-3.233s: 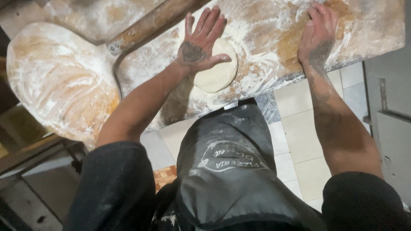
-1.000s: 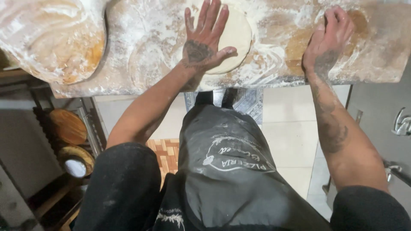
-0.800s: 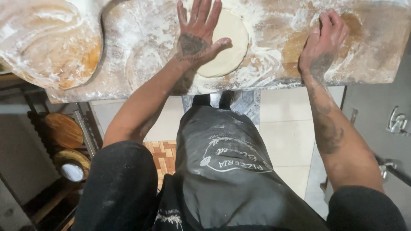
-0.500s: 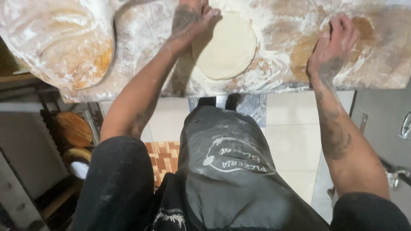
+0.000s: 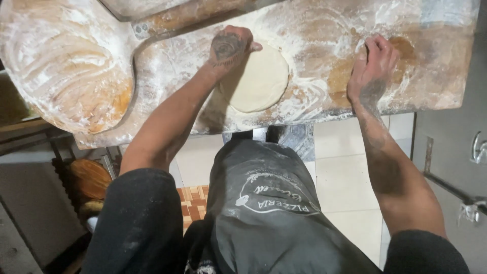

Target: Preparing and cooking pizza in a professional kitchen, including dough handling and sauce application.

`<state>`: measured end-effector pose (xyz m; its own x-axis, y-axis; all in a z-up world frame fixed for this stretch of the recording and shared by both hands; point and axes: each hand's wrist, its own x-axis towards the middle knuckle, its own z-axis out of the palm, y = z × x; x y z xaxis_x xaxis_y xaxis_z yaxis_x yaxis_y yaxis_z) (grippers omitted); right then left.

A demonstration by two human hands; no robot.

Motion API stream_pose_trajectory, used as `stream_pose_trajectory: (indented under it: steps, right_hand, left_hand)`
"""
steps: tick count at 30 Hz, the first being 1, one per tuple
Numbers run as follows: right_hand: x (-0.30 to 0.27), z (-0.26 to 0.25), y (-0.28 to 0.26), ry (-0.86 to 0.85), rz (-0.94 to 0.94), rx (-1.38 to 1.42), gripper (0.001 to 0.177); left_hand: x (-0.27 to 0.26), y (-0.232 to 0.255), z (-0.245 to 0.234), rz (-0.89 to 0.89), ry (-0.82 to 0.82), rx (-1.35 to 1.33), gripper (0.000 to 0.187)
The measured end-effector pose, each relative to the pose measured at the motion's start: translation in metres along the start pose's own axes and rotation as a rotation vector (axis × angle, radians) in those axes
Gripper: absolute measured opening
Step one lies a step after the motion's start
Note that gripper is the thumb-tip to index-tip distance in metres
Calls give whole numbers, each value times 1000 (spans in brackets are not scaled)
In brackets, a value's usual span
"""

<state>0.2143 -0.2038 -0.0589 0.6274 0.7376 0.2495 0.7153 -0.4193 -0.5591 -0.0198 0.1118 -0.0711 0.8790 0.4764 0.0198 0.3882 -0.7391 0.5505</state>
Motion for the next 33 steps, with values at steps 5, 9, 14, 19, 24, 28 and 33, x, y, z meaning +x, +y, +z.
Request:
stream_pose_trajectory:
  steps: [5,9,14,19,24,28,33]
  right_hand:
    - [1,4,4,28,-49,-30,35]
    - [2,1,7,36,-22,-60,32]
    - [5,-8,-10,44,-43,-26,33]
    - [1,3,-3,52,-50,-27,32]
    - [1,3,9,53,-11,-60,29]
    - [-2,8,6,89,-85,17,33]
    - [-3,-12,3,96,-86,6,27]
  left_hand:
    - [1,-10,19,103,-67,166,39]
    - [27,21,14,-137,-106,-256,27]
    - [28,-4,35,59,-184,305,22]
    - [30,24,35,209,-107,193,27]
    - [35,14,64,-373,-311,-293,18]
    - [45,52,47,296,-292,189,34]
    - [57,85,56,574,-406,638,30]
